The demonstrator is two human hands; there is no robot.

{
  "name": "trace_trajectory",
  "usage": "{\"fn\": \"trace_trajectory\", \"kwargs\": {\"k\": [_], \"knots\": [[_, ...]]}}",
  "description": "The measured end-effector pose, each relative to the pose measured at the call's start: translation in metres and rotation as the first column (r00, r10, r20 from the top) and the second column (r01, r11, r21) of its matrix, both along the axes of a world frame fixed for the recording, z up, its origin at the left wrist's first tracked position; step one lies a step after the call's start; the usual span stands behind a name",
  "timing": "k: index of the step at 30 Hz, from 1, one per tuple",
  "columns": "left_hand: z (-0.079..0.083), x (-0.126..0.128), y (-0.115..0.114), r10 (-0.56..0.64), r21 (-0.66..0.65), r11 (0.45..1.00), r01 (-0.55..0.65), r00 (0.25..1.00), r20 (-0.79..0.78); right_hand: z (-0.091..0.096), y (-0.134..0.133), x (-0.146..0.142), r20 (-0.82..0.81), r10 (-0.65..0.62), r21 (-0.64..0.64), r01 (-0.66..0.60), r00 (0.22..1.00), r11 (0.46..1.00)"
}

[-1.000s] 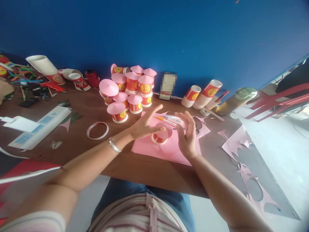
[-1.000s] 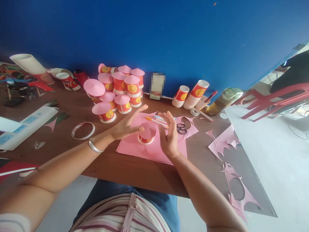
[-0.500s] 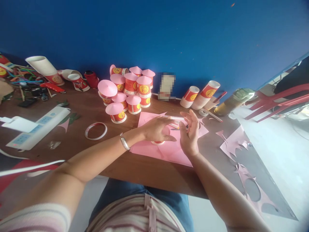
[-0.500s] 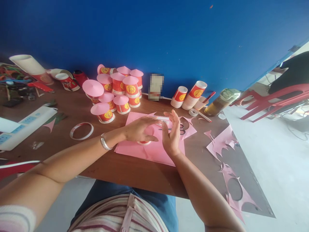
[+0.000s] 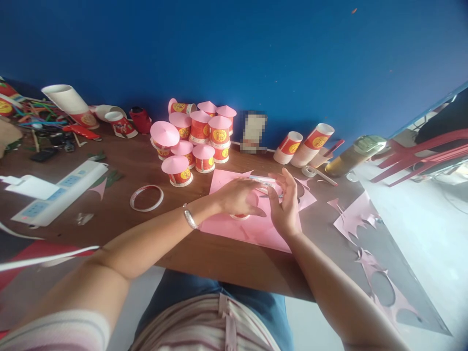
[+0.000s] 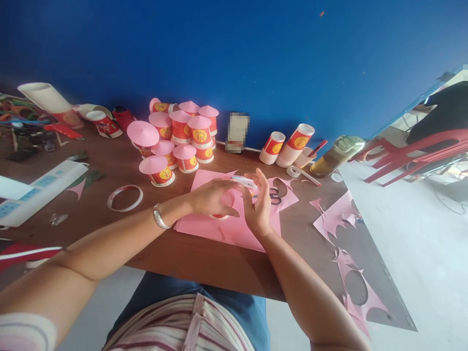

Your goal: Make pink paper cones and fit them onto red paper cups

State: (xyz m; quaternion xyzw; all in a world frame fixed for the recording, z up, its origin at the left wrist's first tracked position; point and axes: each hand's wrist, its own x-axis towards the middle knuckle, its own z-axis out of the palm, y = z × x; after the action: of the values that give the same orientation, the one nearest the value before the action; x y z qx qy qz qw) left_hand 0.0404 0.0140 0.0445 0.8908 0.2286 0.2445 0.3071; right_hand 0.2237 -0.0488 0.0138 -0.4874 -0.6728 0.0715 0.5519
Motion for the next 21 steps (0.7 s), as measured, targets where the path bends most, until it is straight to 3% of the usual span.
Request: {"fn": "trace_trajectory", "kwargs": {"k": [7, 16, 21], "knots": [[0.005, -0.025, -0.003, 0.103, -0.032, 0.994, -0.104, 0.994, -0.036, -0.004, -0.005, -0.009, 0.205, 0.064, 0.094, -0.085, 0.977, 0.992], [-0.013, -0.039, -0.003, 0.052, -0.042, 0.998, -0.052, 0.999, 0.009, -0.019, 0.004, -0.019, -0.037, 0.099, -0.217, -0.105, 0.994, 0.971], [-0.014, -0.04, -0.003, 0.035, -0.049, 0.998, -0.035, 0.999, 0.001, -0.026, 0.006, -0.021, -0.059, 0.096, -0.261, -0.109, 0.994, 0.959]]}}
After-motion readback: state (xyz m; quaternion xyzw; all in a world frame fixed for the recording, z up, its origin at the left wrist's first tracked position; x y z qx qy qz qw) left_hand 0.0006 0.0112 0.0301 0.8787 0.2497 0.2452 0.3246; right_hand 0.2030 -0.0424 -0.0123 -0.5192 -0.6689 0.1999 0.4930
